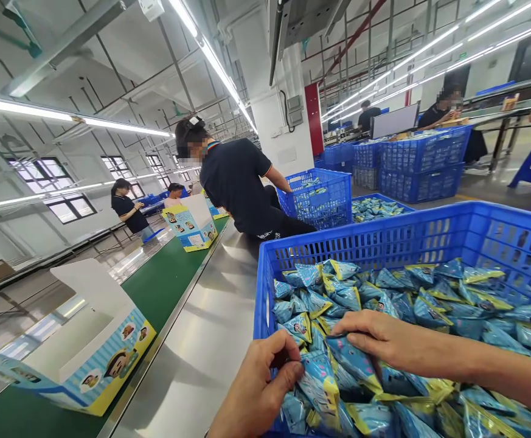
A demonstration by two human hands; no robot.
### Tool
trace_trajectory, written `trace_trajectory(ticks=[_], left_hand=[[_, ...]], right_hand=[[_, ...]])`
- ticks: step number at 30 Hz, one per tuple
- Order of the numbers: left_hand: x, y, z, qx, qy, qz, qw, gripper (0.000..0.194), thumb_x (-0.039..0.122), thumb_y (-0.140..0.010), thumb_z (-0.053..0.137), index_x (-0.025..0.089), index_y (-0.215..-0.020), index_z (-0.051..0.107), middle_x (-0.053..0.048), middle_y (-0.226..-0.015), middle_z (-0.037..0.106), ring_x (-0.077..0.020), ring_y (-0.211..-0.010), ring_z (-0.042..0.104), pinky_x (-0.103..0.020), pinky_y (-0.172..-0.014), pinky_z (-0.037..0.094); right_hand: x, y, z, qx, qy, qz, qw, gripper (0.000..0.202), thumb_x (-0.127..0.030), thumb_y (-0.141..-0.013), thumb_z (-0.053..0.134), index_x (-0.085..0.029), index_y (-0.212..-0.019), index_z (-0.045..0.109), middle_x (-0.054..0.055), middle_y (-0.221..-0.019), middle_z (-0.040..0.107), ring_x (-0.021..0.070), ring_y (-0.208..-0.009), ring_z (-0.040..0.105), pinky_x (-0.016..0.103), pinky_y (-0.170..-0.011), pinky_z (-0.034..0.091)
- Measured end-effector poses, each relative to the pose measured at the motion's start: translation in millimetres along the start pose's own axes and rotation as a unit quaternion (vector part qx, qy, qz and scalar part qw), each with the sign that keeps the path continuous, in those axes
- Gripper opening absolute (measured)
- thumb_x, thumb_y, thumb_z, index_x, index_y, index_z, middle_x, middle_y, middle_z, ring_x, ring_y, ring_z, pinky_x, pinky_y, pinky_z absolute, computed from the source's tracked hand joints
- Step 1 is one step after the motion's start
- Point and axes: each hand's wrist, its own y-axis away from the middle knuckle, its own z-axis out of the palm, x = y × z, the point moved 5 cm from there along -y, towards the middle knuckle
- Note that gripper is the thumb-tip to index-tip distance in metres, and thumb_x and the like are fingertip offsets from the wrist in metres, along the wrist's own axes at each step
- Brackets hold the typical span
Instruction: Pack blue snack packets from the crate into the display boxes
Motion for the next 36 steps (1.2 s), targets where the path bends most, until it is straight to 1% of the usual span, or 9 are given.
trace_trajectory(ticks=[2, 6, 10, 16, 22, 25, 29, 31, 36], left_hand=[[0.1, 0.1, -1.4, -0.001, 0.0, 0.007, 1.0, 0.01, 0.015, -0.095, 0.073, 0.023, -0.094, 0.066, -0.001, -0.089, 0.063, -0.0235, -0.093, 0.056, -0.033, -0.082, 0.039], [-1.1, -2.5, 0.8, -0.037, 0.094, 0.014, 0.995, 0.007, 0.022, -0.092, 0.071, 0.022, -0.094, 0.064, 0.0, -0.082, 0.057, -0.0212, -0.082, 0.055, -0.032, -0.075, 0.04], [-3.6, -5.5, 0.9, 0.011, 0.111, 0.036, 0.993, 0.01, 0.029, -0.093, 0.069, 0.022, -0.091, 0.062, -0.001, -0.082, 0.058, -0.0201, -0.08, 0.054, -0.031, -0.075, 0.039], [1.1, -6.7, 0.8, 0.028, 0.16, 0.023, 0.986, 0.027, 0.043, -0.095, 0.072, 0.022, -0.088, 0.057, 0.002, -0.077, 0.053, -0.0163, -0.072, 0.05, -0.028, -0.068, 0.038], [6.8, -4.6, -6.7, 0.035, 0.174, 0.041, 0.983, 0.034, 0.048, -0.099, 0.073, 0.022, -0.086, 0.057, 0.003, -0.077, 0.051, -0.0159, -0.073, 0.047, -0.027, -0.069, 0.038], [6.3, -3.2, -6.1, -0.008, 0.196, 0.057, 0.979, 0.033, 0.048, -0.101, 0.075, 0.021, -0.088, 0.06, 0.002, -0.08, 0.054, -0.0168, -0.075, 0.048, -0.029, -0.071, 0.038], [10.5, 0.3, -10.3, -0.016, 0.167, 0.119, 0.979, 0.021, 0.037, -0.102, 0.076, 0.021, -0.09, 0.067, -0.008, -0.12, 0.066, -0.0261, -0.119, 0.061, -0.035, -0.105, 0.043], [11.4, 2.0, -11.4, -0.016, 0.14, 0.119, 0.983, 0.015, 0.03, -0.104, 0.073, 0.022, -0.092, 0.069, -0.009, -0.146, 0.061, -0.0314, -0.146, 0.054, -0.042, -0.122, 0.034], [20.1, 6.8, -4.9, -0.112, 0.117, 0.138, 0.977, 0.014, 0.025, -0.108, 0.069, 0.024, -0.095, 0.066, -0.007, -0.155, 0.064, -0.0297, -0.146, 0.06, -0.042, -0.123, 0.039]], right_hand=[[1.3, 2.1, 4.3, -0.057, -0.073, 0.01, 0.996, 0.067, -0.088, -0.1, 0.058, -0.031, -0.123, 0.085, 0.011, -0.111, 0.081, 0.0329, -0.083, 0.082, 0.045, -0.078, 0.07], [9.2, -0.5, -4.2, -0.072, -0.206, 0.073, 0.973, 0.071, -0.092, -0.093, 0.068, -0.023, -0.109, 0.073, -0.002, -0.065, 0.059, 0.0194, -0.048, 0.058, 0.032, -0.052, 0.049], [12.9, -7.3, -25.2, 0.013, -0.083, 0.008, 0.996, 0.063, -0.083, -0.096, 0.073, -0.021, -0.087, 0.069, 0.0, -0.071, 0.056, 0.0181, -0.063, 0.05, 0.031, -0.06, 0.04], [21.9, -11.6, -19.8, -0.02, -0.102, 0.022, 0.994, 0.068, -0.087, -0.091, 0.076, -0.022, -0.08, 0.061, -0.002, -0.069, 0.049, 0.0174, -0.063, 0.041, 0.032, -0.059, 0.032], [0.3, -8.6, -23.7, 0.02, -0.073, 0.009, 0.997, 0.066, -0.085, -0.095, 0.072, -0.022, -0.079, 0.06, -0.002, -0.068, 0.051, 0.0171, -0.063, 0.043, 0.032, -0.06, 0.033], [-14.3, -5.3, -17.9, 0.037, -0.033, -0.016, 0.999, 0.061, -0.079, -0.101, 0.068, -0.022, -0.081, 0.064, 0.0, -0.071, 0.058, 0.0186, -0.067, 0.048, 0.032, -0.064, 0.038], [-38.6, 1.4, -1.3, 0.019, -0.018, -0.091, 0.996, 0.045, -0.062, -0.109, 0.065, -0.021, -0.091, 0.069, 0.003, -0.081, 0.066, 0.0186, -0.071, 0.055, 0.031, -0.066, 0.044], [-50.3, 6.1, 7.6, -0.026, -0.063, -0.123, 0.99, 0.039, -0.057, -0.112, 0.065, -0.02, -0.1, 0.071, 0.004, -0.089, 0.069, 0.0182, -0.074, 0.062, 0.03, -0.069, 0.049], [-68.1, 16.4, 12.2, -0.053, -0.188, -0.152, 0.969, 0.039, -0.057, -0.11, 0.075, -0.019, -0.102, 0.076, 0.008, -0.104, 0.072, 0.0195, -0.088, 0.069, 0.03, -0.076, 0.055]])
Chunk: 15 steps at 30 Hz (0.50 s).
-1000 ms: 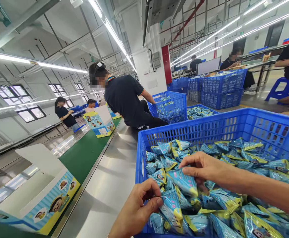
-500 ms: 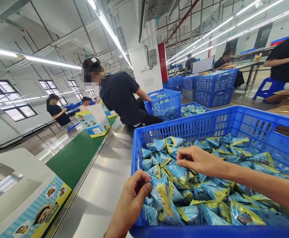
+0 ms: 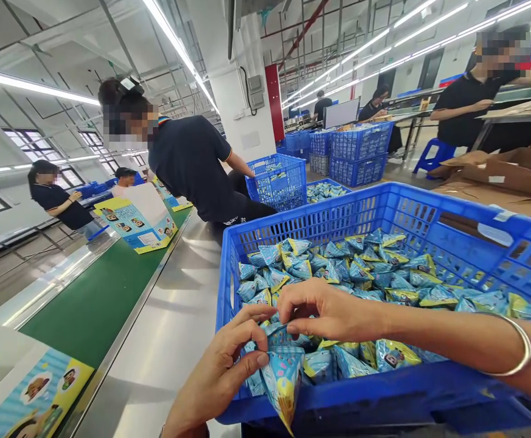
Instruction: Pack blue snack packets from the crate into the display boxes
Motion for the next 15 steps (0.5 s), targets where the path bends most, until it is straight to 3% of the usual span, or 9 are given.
trace_trajectory(ticks=[4, 7, 9, 12, 15], left_hand=[[0.0, 1.6, 0.4, 0.007, -0.03, -0.003, 1.0, 0.015, 0.022, -0.111, 0.061, 0.025, -0.096, 0.059, -0.006, -0.128, 0.075, -0.0244, -0.123, 0.07, -0.033, -0.104, 0.047], [-3.9, 3.4, 0.6, 0.017, -0.053, -0.019, 0.998, 0.014, 0.021, -0.112, 0.059, 0.025, -0.098, 0.057, -0.006, -0.121, 0.075, -0.0254, -0.128, 0.069, -0.032, -0.1, 0.045], [-5.6, 3.8, 1.6, 0.012, -0.057, -0.024, 0.998, 0.014, 0.021, -0.112, 0.058, 0.026, -0.099, 0.056, -0.006, -0.122, 0.074, -0.0265, -0.133, 0.067, -0.032, -0.101, 0.044], [-7.0, 3.0, 2.5, 0.008, -0.057, -0.026, 0.998, 0.013, 0.021, -0.111, 0.056, 0.026, -0.098, 0.054, -0.006, -0.121, 0.073, -0.0267, -0.13, 0.067, -0.032, -0.101, 0.044], [-7.3, 1.5, 3.0, 0.006, -0.062, -0.027, 0.998, 0.013, 0.022, -0.11, 0.056, 0.026, -0.098, 0.053, -0.005, -0.121, 0.072, -0.0257, -0.122, 0.068, -0.033, -0.101, 0.044]], right_hand=[[9.5, -3.1, -8.1, -0.024, -0.066, 0.079, 0.994, 0.045, -0.063, -0.107, 0.075, -0.018, -0.111, 0.074, 0.008, -0.103, 0.074, 0.0224, -0.087, 0.075, 0.034, -0.08, 0.062], [30.3, -6.0, -43.9, 0.01, 0.123, 0.137, 0.983, 0.049, -0.064, -0.111, 0.054, -0.018, -0.124, 0.07, 0.01, -0.102, 0.077, 0.0257, -0.089, 0.075, 0.038, -0.084, 0.061], [47.6, -3.1, -74.6, 0.02, 0.277, 0.169, 0.946, 0.049, -0.06, -0.107, 0.05, -0.018, -0.124, 0.07, 0.013, -0.107, 0.076, 0.0294, -0.094, 0.072, 0.042, -0.088, 0.057], [77.1, 10.8, -106.0, -0.029, 0.353, 0.225, 0.908, 0.04, -0.058, -0.095, 0.063, -0.019, -0.099, 0.073, 0.015, -0.093, 0.074, 0.0338, -0.09, 0.069, 0.046, -0.087, 0.053], [105.9, 31.4, -107.9, -0.118, 0.365, 0.283, 0.879, 0.043, -0.065, -0.083, 0.079, -0.023, -0.082, 0.069, 0.007, -0.073, 0.067, 0.0315, -0.076, 0.067, 0.041, -0.076, 0.051]])
